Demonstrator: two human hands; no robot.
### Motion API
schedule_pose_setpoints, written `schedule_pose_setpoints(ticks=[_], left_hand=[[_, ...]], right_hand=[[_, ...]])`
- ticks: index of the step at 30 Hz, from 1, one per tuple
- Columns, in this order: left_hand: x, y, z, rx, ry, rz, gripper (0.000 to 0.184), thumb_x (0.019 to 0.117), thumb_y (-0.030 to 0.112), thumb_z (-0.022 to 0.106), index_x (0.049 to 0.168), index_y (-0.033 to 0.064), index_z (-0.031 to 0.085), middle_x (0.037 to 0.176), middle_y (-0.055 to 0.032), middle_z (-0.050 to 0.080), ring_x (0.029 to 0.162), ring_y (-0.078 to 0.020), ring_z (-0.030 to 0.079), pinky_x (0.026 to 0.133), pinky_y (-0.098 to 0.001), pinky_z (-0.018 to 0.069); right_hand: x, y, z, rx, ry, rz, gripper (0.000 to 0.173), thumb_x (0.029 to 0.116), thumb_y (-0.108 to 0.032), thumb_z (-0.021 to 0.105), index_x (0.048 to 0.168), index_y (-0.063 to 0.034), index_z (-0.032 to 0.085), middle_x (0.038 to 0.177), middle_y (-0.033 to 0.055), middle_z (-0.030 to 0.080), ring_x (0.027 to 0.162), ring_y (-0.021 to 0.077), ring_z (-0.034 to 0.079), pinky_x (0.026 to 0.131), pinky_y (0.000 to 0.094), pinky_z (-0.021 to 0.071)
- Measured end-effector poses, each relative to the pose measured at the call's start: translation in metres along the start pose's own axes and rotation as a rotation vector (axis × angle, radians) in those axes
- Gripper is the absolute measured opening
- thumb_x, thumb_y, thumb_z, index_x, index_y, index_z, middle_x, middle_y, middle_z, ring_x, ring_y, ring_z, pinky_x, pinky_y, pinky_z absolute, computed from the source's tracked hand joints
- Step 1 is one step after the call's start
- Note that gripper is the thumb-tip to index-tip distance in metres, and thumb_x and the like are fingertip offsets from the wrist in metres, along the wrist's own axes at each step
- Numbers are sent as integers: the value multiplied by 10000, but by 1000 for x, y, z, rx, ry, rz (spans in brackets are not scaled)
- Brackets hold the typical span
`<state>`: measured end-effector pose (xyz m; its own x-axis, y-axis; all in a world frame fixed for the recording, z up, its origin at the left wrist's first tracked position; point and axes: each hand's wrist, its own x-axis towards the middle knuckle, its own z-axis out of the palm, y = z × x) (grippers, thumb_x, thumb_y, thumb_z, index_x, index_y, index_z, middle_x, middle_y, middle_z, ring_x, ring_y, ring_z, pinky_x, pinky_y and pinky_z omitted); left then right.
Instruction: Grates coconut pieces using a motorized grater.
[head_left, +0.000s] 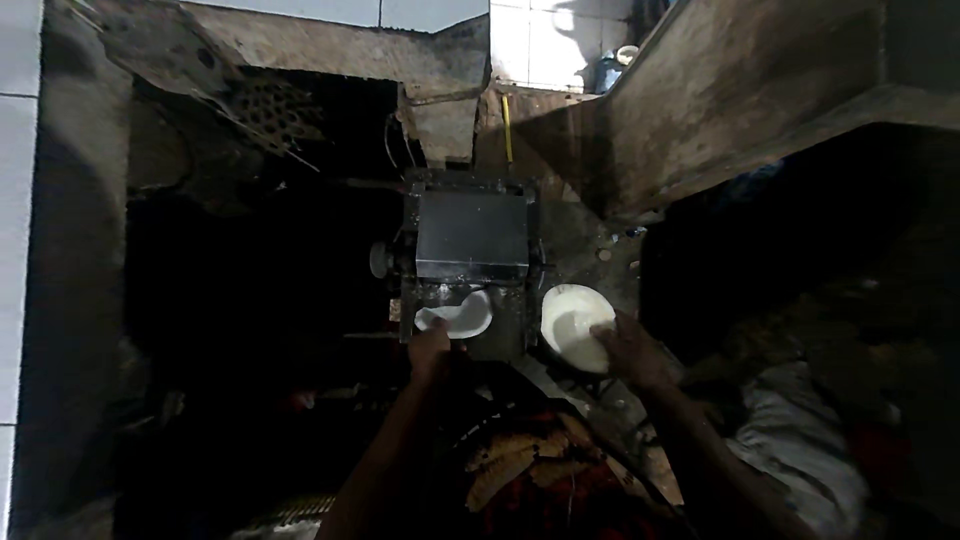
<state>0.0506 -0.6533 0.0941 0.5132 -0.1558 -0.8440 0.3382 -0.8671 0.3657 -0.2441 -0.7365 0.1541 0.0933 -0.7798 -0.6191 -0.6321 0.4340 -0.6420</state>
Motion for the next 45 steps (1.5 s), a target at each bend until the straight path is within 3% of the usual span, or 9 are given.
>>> schedule_pose_setpoints(ticks=[4, 10, 13, 17, 23, 32, 36, 40, 45], left_hand=[[1, 10, 18, -210, 26, -50, 361, 1054, 316, 561, 1148, -31, 580, 773, -162, 702, 548, -253, 706, 512, -404, 632], [5, 9, 7, -83, 110, 113, 443, 983, 301, 673, 1263, -35, 599, 1060, -226, 672, 883, -316, 683, 770, -515, 582], [10, -9, 3, -75, 91, 110, 474, 1005, 306, 642, 1323, -29, 535, 979, -215, 702, 737, -295, 736, 639, -483, 647], [7, -17, -1, -19, 69, 130, 446, 994, 316, 650, 1261, -38, 604, 974, -195, 704, 836, -290, 708, 756, -500, 600], [1, -23, -1, -194, -25, 189, 414, 1045, 209, 582, 1388, -4, 489, 815, -162, 710, 577, -245, 704, 542, -424, 630], [5, -26, -10, -373, -140, 122, 313, 1058, 196, 568, 1266, -37, 544, 743, -162, 701, 545, -248, 694, 508, -391, 619], [7, -22, -11, -432, -210, 91, 335, 1082, 233, 513, 1257, -52, 526, 727, -169, 685, 552, -273, 693, 518, -435, 623], [2, -13, -9, -437, -229, -4, 350, 1099, 257, 469, 1311, -22, 471, 729, -165, 681, 540, -272, 693, 490, -428, 619], [5, 1, -10, -91, -138, 68, 398, 1058, 329, 553, 1257, -13, 599, 930, -154, 705, 764, -243, 717, 696, -443, 621]], right_hand=[[8, -20, 7, -189, -110, -23, 425, 1000, -260, 603, 1350, -20, 596, 1139, 150, 701, 1016, 202, 694, 922, 424, 571], [29, -59, 38, -553, -355, -199, 428, 1038, -351, 507, 1335, -63, 617, 1158, 180, 696, 1111, 328, 668, 980, 554, 518], [44, -80, 48, -454, -186, -185, 407, 1051, -338, 534, 1352, -70, 594, 1095, 171, 704, 1025, 324, 694, 913, 557, 556], [93, -142, 51, -342, 47, -306, 398, 1030, -294, 585, 1355, -65, 577, 1130, 182, 692, 1021, 345, 691, 884, 596, 558], [167, -272, 63, -13, 138, -408, 446, 992, -289, 604, 1381, -77, 553, 1200, 156, 675, 1078, 280, 679, 914, 533, 565], [236, -388, 108, 315, 40, -220, 403, 1051, -374, 514, 1219, -19, 607, 913, 94, 670, 676, 160, 669, 626, 315, 591], [221, -373, 103, 400, 17, -252, 657, 1035, -576, 500, 1386, -20, 519, 1112, 155, 701, 844, 219, 734, 741, 366, 635], [146, -264, 91, -485, -74, -359, 536, 1060, -513, 462, 1262, -41, 615, 1004, 135, 710, 849, 270, 717, 795, 512, 609], [56, -86, 141, -687, -620, 143, 594, 1077, -514, 402, 1302, -3, 606, 1084, 201, 701, 939, 327, 714, 868, 538, 575]])
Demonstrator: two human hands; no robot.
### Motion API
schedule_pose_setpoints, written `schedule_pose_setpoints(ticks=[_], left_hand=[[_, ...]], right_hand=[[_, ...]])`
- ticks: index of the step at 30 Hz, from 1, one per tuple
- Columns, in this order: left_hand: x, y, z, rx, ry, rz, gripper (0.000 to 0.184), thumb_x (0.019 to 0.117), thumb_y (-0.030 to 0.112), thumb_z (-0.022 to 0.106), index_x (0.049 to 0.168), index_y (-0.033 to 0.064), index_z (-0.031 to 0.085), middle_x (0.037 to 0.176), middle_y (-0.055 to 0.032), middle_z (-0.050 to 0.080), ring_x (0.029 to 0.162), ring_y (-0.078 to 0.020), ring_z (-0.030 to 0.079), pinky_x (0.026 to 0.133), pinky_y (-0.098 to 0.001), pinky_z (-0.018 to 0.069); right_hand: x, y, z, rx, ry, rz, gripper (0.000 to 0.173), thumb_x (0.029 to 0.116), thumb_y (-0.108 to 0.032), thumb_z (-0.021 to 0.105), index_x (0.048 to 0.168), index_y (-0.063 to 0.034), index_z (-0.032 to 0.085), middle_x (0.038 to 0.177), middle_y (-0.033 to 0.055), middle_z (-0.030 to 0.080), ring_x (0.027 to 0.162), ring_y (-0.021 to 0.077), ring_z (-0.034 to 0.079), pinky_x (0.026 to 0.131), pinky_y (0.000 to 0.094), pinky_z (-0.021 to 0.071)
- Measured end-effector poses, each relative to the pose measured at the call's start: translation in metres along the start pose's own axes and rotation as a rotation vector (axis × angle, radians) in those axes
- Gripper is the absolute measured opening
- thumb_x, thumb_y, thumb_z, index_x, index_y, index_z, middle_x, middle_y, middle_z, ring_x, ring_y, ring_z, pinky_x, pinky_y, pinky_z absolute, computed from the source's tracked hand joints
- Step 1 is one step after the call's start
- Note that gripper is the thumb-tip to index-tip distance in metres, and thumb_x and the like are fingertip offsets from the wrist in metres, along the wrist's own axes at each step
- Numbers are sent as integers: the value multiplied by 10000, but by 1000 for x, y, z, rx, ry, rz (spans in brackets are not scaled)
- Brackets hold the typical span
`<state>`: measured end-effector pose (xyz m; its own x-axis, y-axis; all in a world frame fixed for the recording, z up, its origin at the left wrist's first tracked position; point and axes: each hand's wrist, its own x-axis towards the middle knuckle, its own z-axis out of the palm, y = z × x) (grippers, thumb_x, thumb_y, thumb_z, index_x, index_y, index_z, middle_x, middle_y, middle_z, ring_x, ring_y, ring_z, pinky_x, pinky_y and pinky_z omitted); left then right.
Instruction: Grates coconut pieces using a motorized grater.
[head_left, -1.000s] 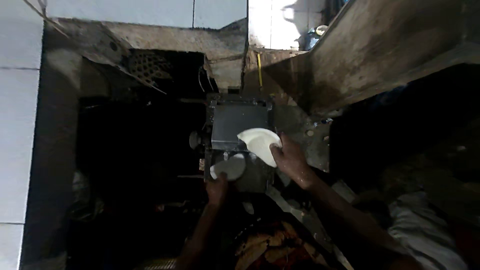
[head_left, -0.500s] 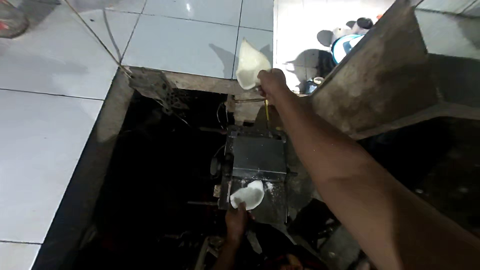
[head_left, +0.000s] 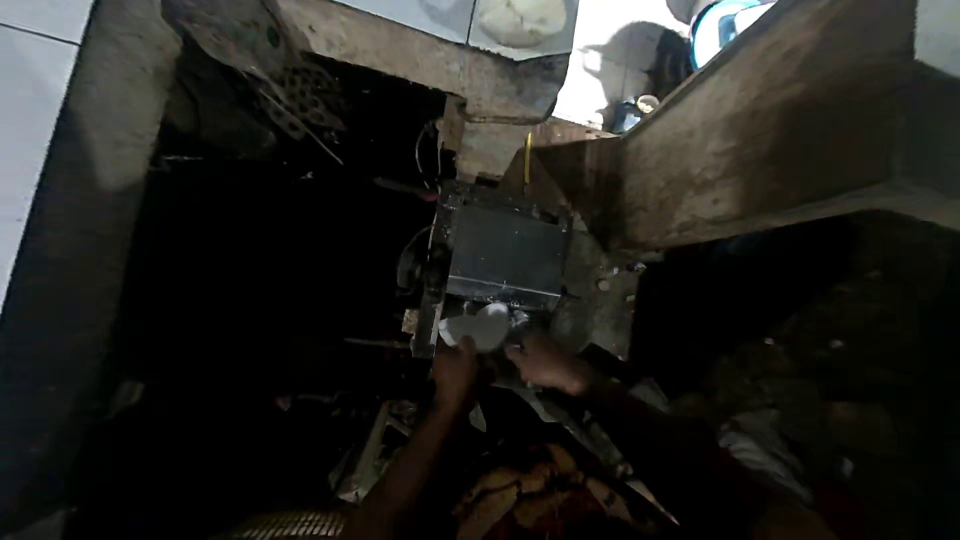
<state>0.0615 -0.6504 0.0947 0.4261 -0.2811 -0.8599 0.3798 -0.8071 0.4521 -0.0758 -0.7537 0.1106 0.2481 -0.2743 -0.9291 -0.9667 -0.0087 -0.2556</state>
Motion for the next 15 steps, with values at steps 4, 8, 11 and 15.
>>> schedule_pose_setpoints(ticks=[4, 8, 11, 15], left_hand=[[6, 10, 10, 263, 14, 76, 420, 1073, 363, 495, 1129, -17, 666, 972, -170, 688, 886, -271, 683, 817, -483, 564], [7, 25, 19, 412, -19, 81, 453, 1098, 358, 443, 1209, -33, 643, 1096, -208, 686, 1008, -307, 682, 911, -493, 547], [8, 26, 20, 394, -16, 104, 428, 1103, 330, 439, 1185, -38, 641, 1069, -207, 682, 976, -294, 683, 890, -480, 555], [5, 36, 21, 425, -24, 92, 428, 1111, 312, 430, 1228, -51, 623, 1111, -222, 678, 1020, -302, 677, 932, -472, 538]], right_hand=[[6, -8, 34, 452, 40, -27, 573, 1122, -450, 307, 1236, 5, 637, 1066, 178, 674, 948, 256, 673, 861, 447, 562], [21, -7, 33, 650, 39, 49, 574, 1134, -431, 249, 1231, -16, 634, 1055, 145, 658, 926, 225, 651, 851, 414, 543], [21, -12, 27, 597, 38, 36, 533, 1144, -368, 249, 1267, -3, 619, 1129, 171, 650, 1007, 243, 639, 914, 424, 523], [25, -12, 24, 592, 45, -2, 496, 1147, -316, 265, 1282, 6, 617, 1144, 174, 648, 1008, 234, 630, 932, 413, 511]])
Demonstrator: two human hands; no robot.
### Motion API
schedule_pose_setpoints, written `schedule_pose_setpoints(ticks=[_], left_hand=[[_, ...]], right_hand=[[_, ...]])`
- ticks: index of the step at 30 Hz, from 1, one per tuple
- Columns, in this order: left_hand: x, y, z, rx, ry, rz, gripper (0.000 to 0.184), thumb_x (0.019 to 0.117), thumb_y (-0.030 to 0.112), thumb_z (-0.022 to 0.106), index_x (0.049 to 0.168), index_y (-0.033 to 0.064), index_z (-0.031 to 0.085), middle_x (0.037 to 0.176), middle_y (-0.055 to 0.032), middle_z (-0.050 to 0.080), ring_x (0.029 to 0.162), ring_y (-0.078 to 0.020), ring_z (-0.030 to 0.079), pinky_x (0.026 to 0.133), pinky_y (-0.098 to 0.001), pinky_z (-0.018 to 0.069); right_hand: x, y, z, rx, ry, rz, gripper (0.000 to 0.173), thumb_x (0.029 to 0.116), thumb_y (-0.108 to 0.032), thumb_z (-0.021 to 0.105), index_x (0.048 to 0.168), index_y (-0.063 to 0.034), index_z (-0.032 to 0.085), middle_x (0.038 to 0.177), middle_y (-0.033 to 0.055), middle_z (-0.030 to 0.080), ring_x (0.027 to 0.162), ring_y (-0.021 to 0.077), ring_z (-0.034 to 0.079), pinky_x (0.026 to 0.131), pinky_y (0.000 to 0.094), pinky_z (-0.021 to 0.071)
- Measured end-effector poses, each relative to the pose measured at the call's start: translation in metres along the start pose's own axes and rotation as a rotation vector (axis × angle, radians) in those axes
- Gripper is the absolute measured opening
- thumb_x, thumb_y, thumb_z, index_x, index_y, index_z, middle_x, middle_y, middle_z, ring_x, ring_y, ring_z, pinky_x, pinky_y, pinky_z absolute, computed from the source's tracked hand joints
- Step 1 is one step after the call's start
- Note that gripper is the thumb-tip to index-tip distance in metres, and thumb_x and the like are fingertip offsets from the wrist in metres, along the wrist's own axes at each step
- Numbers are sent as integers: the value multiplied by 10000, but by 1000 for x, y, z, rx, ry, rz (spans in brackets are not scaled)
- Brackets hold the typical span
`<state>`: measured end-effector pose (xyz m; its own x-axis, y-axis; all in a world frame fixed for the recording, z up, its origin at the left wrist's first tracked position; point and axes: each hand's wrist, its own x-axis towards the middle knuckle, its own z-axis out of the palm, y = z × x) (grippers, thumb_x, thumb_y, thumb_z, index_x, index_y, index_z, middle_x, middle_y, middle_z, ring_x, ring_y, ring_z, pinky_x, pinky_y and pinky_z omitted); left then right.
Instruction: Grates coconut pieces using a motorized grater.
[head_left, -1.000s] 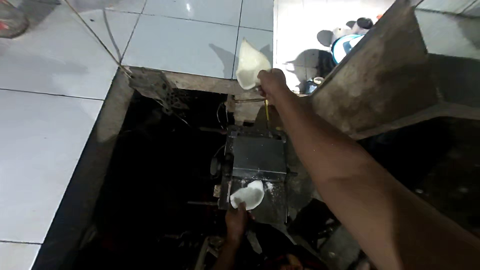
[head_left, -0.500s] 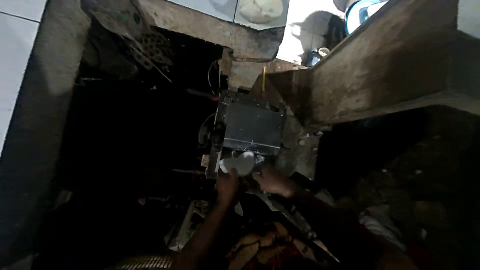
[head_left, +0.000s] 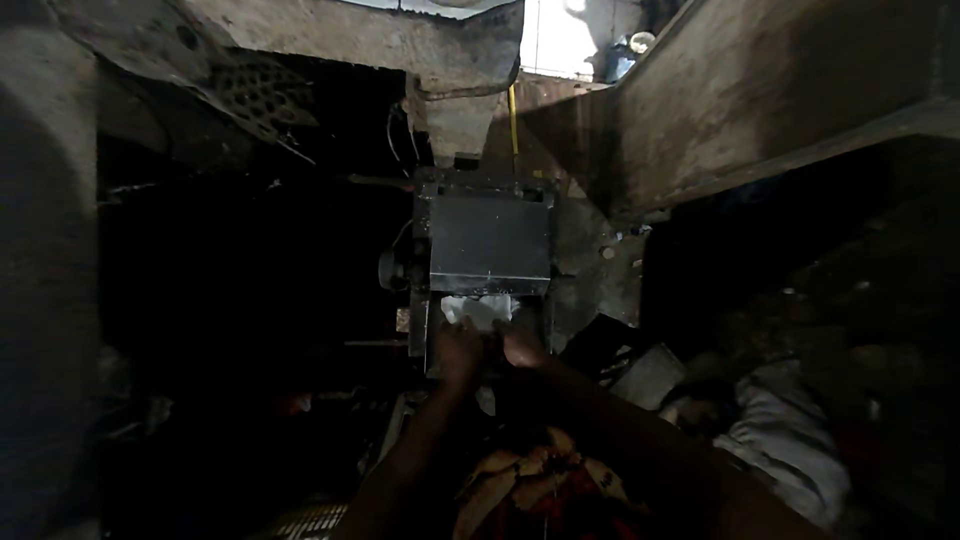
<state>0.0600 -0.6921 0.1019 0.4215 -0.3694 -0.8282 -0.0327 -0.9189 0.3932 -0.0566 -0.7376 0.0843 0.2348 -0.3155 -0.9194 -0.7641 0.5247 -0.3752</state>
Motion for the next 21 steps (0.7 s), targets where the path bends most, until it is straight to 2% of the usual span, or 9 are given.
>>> schedule_pose_setpoints(ticks=[1, 4, 6, 10, 13, 16, 19, 21], left_hand=[[1, 1, 0, -8, -3, 5, 427, 1113, 305, 425, 1251, -56, 607, 1111, -223, 674, 1015, -300, 677, 927, -467, 541], [11, -10, 2, -58, 1, 37, 431, 1110, 298, 435, 1323, -59, 548, 1117, -226, 670, 1002, -295, 687, 911, -466, 560], [17, -17, 1, -42, 2, 38, 453, 1102, 313, 457, 1336, -63, 550, 1138, -238, 678, 1040, -311, 684, 943, -485, 548], [18, -16, 0, -42, 5, 24, 444, 1105, 340, 444, 1313, -34, 565, 1055, -198, 688, 963, -276, 692, 892, -462, 560], [23, -18, 1, -62, 11, 18, 454, 1106, 352, 439, 1332, -26, 550, 1049, -191, 685, 943, -270, 693, 877, -459, 565], [29, -22, 1, -64, 0, 47, 431, 1104, 339, 449, 1266, -36, 585, 1003, -187, 685, 902, -268, 692, 852, -461, 567], [29, -31, -4, -111, -80, 81, 436, 1100, 363, 463, 1241, -20, 617, 1019, -169, 694, 911, -240, 694, 859, -445, 570], [25, -38, -8, -137, -150, 77, 478, 1081, 437, 487, 1185, -1, 647, 966, -126, 716, 849, -197, 714, 795, -409, 603]], right_hand=[[2, 1, 1, 38, 11, 10, 504, 1145, -340, 266, 1228, -5, 634, 1062, 137, 645, 929, 203, 625, 869, 387, 522], [7, 0, 6, 155, 43, 76, 515, 1134, -407, 302, 1127, -26, 649, 941, 97, 637, 814, 176, 623, 760, 362, 534], [8, -3, 7, 143, 54, 96, 522, 1131, -412, 315, 1162, -10, 647, 983, 129, 648, 849, 201, 638, 785, 384, 545], [10, -6, 7, 83, 53, 94, 527, 1134, -409, 301, 1203, -5, 631, 1032, 148, 644, 895, 218, 637, 823, 400, 537], [12, -10, 6, 68, 50, 105, 499, 1138, -381, 305, 1241, 1, 610, 1021, 140, 630, 856, 199, 628, 796, 371, 537], [14, -12, 6, 13, 32, 103, 495, 1143, -370, 274, 1223, -18, 613, 928, 91, 606, 755, 149, 600, 719, 315, 528], [8, -7, 7, 34, 32, 81, 485, 1146, -339, 264, 1323, -14, 578, 996, 124, 626, 795, 174, 620, 758, 339, 540], [2, -2, 8, 182, 90, 122, 511, 1142, -375, 284, 1258, 3, 608, 954, 118, 650, 739, 163, 640, 714, 331, 562]])
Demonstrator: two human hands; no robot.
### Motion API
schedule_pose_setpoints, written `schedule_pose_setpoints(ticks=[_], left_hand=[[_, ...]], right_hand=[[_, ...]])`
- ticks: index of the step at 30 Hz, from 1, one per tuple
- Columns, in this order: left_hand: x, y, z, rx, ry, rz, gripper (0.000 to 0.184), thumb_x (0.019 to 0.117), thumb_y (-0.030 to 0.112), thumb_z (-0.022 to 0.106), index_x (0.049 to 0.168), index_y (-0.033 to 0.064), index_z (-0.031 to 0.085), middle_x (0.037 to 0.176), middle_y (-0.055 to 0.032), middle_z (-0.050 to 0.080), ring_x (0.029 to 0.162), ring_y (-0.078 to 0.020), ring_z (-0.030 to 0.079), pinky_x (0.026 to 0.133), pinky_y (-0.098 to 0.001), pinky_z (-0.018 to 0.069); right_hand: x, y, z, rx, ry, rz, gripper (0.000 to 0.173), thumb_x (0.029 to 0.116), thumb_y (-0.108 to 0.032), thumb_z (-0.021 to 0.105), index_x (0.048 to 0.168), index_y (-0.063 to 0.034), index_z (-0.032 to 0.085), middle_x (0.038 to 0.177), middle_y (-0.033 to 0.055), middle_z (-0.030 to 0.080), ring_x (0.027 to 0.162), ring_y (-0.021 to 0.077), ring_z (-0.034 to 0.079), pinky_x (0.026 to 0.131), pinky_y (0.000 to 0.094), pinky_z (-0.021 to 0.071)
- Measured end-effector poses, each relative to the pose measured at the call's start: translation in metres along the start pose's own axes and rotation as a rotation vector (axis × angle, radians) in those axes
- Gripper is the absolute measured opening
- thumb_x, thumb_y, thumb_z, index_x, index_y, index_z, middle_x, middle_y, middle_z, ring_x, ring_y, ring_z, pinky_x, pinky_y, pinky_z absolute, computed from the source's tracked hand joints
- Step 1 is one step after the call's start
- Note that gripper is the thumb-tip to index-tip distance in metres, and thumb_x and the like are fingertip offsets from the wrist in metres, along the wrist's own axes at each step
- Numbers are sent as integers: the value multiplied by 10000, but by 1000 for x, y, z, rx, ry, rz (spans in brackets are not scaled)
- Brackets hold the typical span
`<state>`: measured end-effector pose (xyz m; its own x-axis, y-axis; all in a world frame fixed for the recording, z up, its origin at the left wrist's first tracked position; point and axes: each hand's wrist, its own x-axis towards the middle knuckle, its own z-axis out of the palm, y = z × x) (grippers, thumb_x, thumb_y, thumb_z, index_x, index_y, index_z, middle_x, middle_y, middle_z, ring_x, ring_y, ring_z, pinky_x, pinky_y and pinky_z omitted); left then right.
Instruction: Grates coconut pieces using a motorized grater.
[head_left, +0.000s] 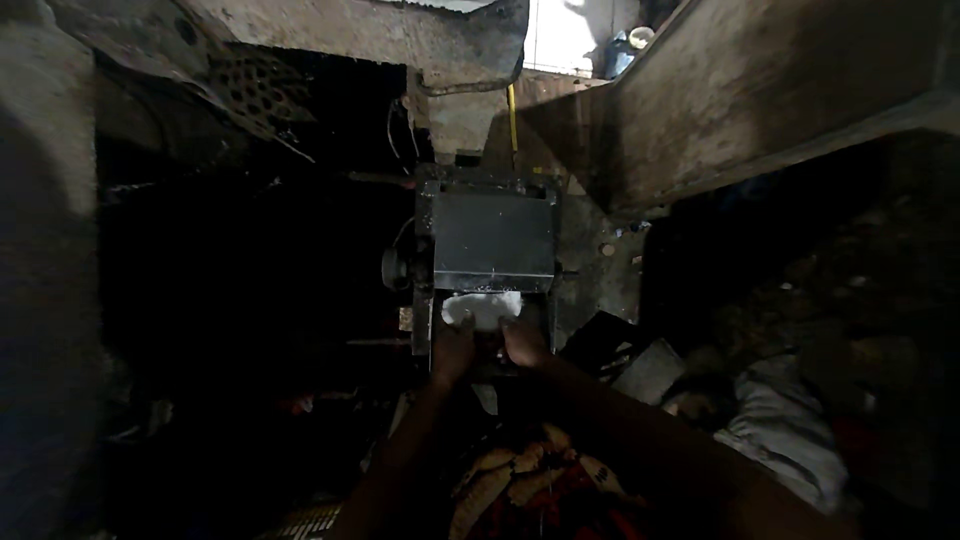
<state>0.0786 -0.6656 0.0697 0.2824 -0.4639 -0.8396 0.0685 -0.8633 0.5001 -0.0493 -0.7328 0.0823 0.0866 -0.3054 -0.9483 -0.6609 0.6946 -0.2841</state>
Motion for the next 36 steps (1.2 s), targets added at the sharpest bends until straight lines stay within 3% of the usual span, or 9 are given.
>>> schedule_pose_setpoints(ticks=[2, 5, 15, 20, 22, 24, 27, 33, 36], left_hand=[[-8, -2, -3, 101, -92, 35, 490, 1083, 451, 464, 1192, 18, 667, 1033, -127, 708, 928, -211, 696, 861, -435, 576], [-15, 5, 2, 212, -81, 30, 495, 1098, 426, 431, 1278, 23, 657, 1221, -180, 676, 1144, -287, 647, 1019, -500, 496], [6, 3, 9, 169, 19, 10, 475, 1091, 426, 453, 1163, 18, 685, 1056, -144, 718, 976, -238, 700, 914, -459, 558], [5, -3, 6, 208, 40, 15, 502, 1081, 455, 463, 1149, 20, 705, 1061, -174, 712, 995, -289, 688, 923, -511, 538], [5, -3, 3, 102, 37, 35, 481, 1081, 439, 478, 1152, 23, 708, 1022, -152, 730, 939, -263, 707, 886, -493, 565], [-2, -3, 4, -136, 3, 6, 447, 1093, 401, 476, 1146, 8, 683, 914, -109, 748, 767, -209, 738, 718, -407, 638], [-2, -6, 7, -451, -100, -74, 450, 1112, 363, 438, 1133, -33, 649, 833, -137, 732, 639, -233, 716, 586, -388, 627], [-3, -8, 1, -494, -129, -132, 448, 1094, 394, 484, 1185, -29, 600, 872, -146, 751, 626, -237, 726, 571, -378, 630], [-5, -12, -3, -540, -147, -93, 432, 1089, 372, 506, 1175, -39, 608, 887, -158, 756, 627, -244, 729, 573, -375, 632]], right_hand=[[-4, 4, -1, 118, 43, 54, 516, 1142, -384, 286, 1168, 8, 621, 867, 85, 628, 658, 135, 618, 648, 301, 556], [-7, 6, -3, 50, 83, 92, 517, 1137, -394, 305, 1240, -7, 632, 965, 123, 672, 751, 175, 670, 746, 352, 578], [4, 4, 3, -96, 135, 1, 514, 1131, -381, 328, 1315, -17, 640, 1243, 204, 679, 1148, 305, 661, 1022, 491, 502], [-15, 0, -17, -66, -102, -39, 577, 1113, -482, 341, 1220, 1, 637, 948, 112, 693, 748, 173, 669, 706, 351, 572], [-35, -24, -39, -285, -139, -225, 554, 1088, -510, 405, 1184, -28, 661, 943, 76, 706, 766, 151, 677, 727, 350, 575], [-56, -67, -58, -473, 89, -458, 490, 1037, -487, 539, 1299, -83, 631, 1146, 90, 706, 1017, 201, 691, 937, 437, 565], [-58, -153, -77, -510, 539, -738, 533, 993, -420, 653, 1415, -111, 555, 1337, 125, 633, 1155, 284, 659, 990, 519, 552], [-24, -304, -107, -567, 1022, -1050, 778, 804, -244, 817, 1501, -149, 484, 1502, 226, 461, 1345, 414, 500, 1067, 538, 489], [-5, -337, -108, -836, 1052, -1144, 530, 906, -369, 737, 1407, -246, 612, 1498, 111, 514, 1350, 378, 484, 1037, 560, 475]])
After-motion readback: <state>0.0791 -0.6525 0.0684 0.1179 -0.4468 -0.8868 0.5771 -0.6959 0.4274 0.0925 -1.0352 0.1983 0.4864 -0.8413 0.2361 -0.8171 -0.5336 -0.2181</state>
